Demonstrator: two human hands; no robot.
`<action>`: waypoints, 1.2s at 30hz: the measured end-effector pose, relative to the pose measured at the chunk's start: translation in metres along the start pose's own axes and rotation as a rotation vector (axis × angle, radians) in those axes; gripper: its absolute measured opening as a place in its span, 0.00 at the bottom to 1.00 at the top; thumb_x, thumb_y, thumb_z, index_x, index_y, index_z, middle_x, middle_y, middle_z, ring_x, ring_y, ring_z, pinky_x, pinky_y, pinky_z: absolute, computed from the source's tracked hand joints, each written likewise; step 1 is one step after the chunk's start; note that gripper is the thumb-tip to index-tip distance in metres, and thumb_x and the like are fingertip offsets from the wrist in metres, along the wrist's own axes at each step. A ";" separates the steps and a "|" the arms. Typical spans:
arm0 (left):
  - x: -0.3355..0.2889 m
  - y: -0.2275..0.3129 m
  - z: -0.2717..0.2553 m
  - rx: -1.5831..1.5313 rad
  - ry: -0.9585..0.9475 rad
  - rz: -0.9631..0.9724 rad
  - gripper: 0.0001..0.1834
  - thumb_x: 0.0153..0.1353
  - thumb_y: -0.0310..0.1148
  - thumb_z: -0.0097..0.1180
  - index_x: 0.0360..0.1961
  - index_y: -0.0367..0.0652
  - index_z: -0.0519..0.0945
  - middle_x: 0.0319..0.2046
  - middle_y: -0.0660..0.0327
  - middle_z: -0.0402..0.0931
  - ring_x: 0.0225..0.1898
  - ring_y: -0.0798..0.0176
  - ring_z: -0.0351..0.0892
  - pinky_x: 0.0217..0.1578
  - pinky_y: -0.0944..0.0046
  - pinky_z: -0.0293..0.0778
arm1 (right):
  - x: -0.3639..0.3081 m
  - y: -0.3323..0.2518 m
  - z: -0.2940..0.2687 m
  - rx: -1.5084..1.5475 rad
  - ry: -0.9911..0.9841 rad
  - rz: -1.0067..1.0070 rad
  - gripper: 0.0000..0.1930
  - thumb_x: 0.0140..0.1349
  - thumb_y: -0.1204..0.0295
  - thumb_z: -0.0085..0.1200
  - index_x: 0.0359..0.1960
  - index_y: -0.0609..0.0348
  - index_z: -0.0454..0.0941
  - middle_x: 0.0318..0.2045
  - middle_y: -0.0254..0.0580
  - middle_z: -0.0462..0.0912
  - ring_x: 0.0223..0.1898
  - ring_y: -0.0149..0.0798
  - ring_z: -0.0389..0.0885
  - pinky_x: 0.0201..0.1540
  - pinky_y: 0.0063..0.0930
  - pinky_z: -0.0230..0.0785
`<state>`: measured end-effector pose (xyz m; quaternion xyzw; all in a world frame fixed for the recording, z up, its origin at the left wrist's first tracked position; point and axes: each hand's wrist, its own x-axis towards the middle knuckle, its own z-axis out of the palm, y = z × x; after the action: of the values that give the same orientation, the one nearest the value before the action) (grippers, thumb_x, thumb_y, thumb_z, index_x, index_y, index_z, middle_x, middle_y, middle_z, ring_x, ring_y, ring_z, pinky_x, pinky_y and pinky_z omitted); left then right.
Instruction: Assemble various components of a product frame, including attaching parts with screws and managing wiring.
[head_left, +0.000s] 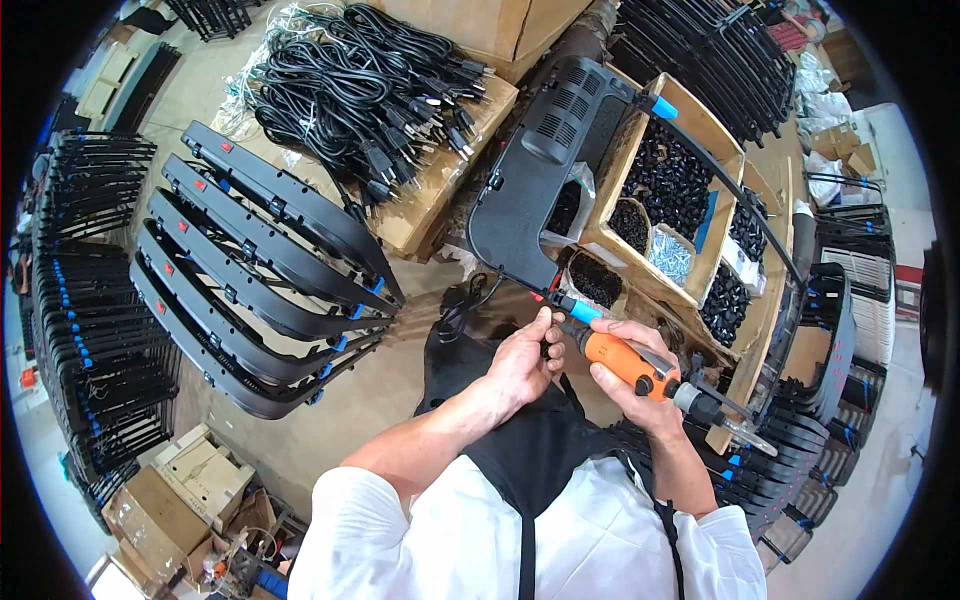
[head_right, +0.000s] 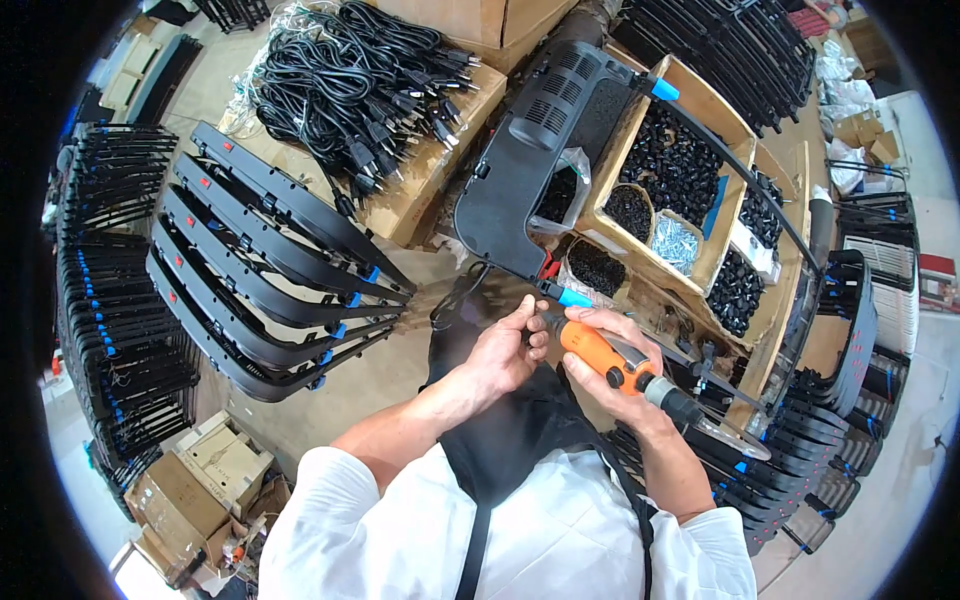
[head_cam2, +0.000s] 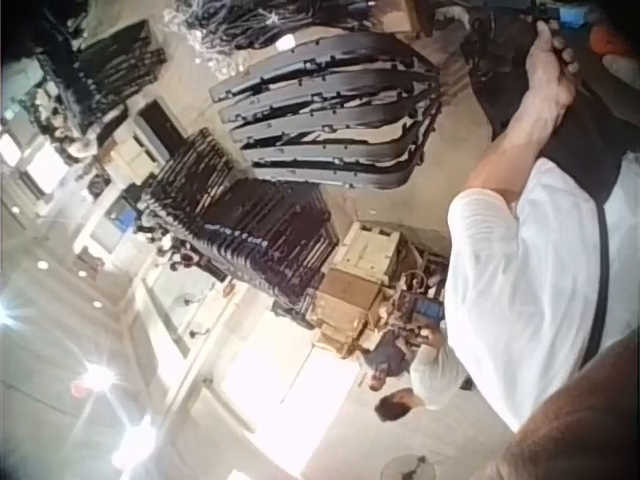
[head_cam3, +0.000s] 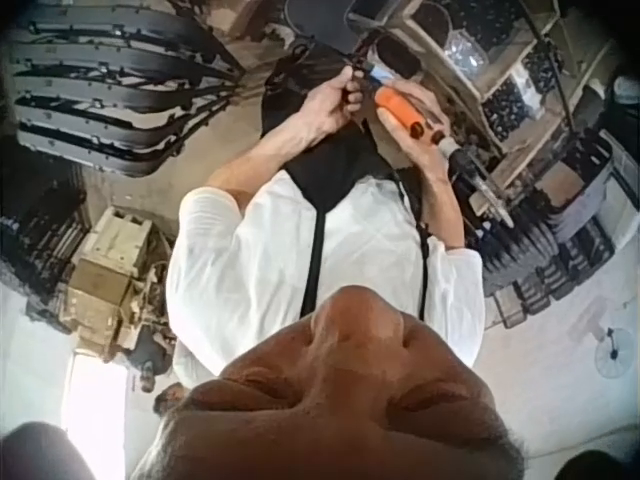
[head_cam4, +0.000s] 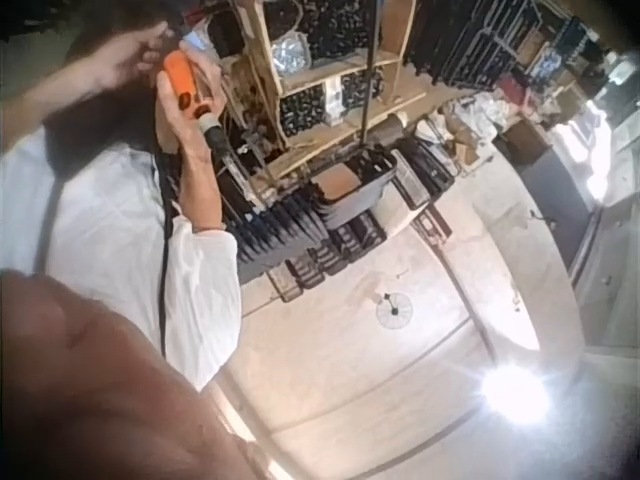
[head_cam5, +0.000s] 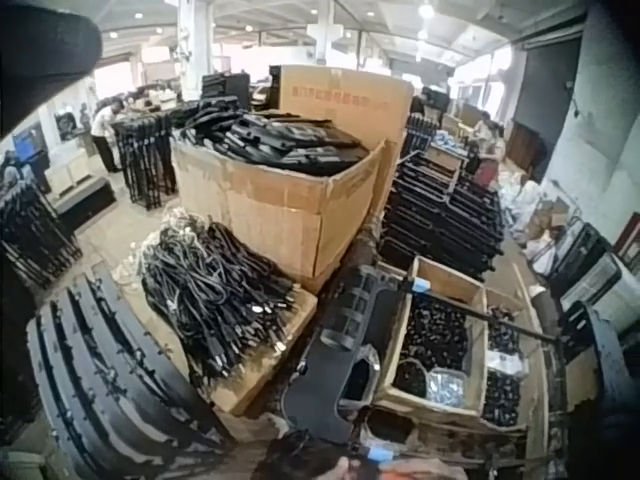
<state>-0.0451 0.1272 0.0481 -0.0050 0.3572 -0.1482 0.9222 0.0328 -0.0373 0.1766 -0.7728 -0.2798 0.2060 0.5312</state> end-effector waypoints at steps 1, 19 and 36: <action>0.002 0.001 0.001 -0.004 -0.005 -0.011 0.15 0.82 0.46 0.48 0.52 0.46 0.78 0.29 0.70 0.71 0.27 0.70 0.67 0.29 0.67 0.66 | 0.001 -0.002 0.003 0.002 0.003 0.027 0.27 0.60 0.81 0.69 0.60 0.59 0.73 0.58 0.52 0.85 0.63 0.47 0.82 0.67 0.43 0.75; -0.005 0.046 -0.034 0.540 -0.079 0.106 0.18 0.81 0.37 0.51 0.63 0.38 0.80 0.43 0.65 0.84 0.41 0.70 0.81 0.42 0.68 0.78 | 0.060 0.000 0.033 -0.199 -0.024 0.177 0.17 0.62 0.77 0.69 0.53 0.57 0.81 0.58 0.47 0.86 0.57 0.39 0.85 0.61 0.36 0.77; 0.004 0.055 -0.027 0.249 0.057 0.053 0.15 0.78 0.43 0.56 0.48 0.41 0.84 0.32 0.68 0.78 0.33 0.70 0.74 0.36 0.68 0.71 | 0.047 -0.009 0.032 -0.091 0.029 0.122 0.26 0.62 0.75 0.71 0.62 0.56 0.77 0.58 0.42 0.86 0.58 0.38 0.85 0.63 0.35 0.77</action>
<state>-0.0452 0.1812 0.0187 0.1231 0.3621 -0.1672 0.9087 0.0472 0.0187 0.1729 -0.8147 -0.2338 0.2137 0.4858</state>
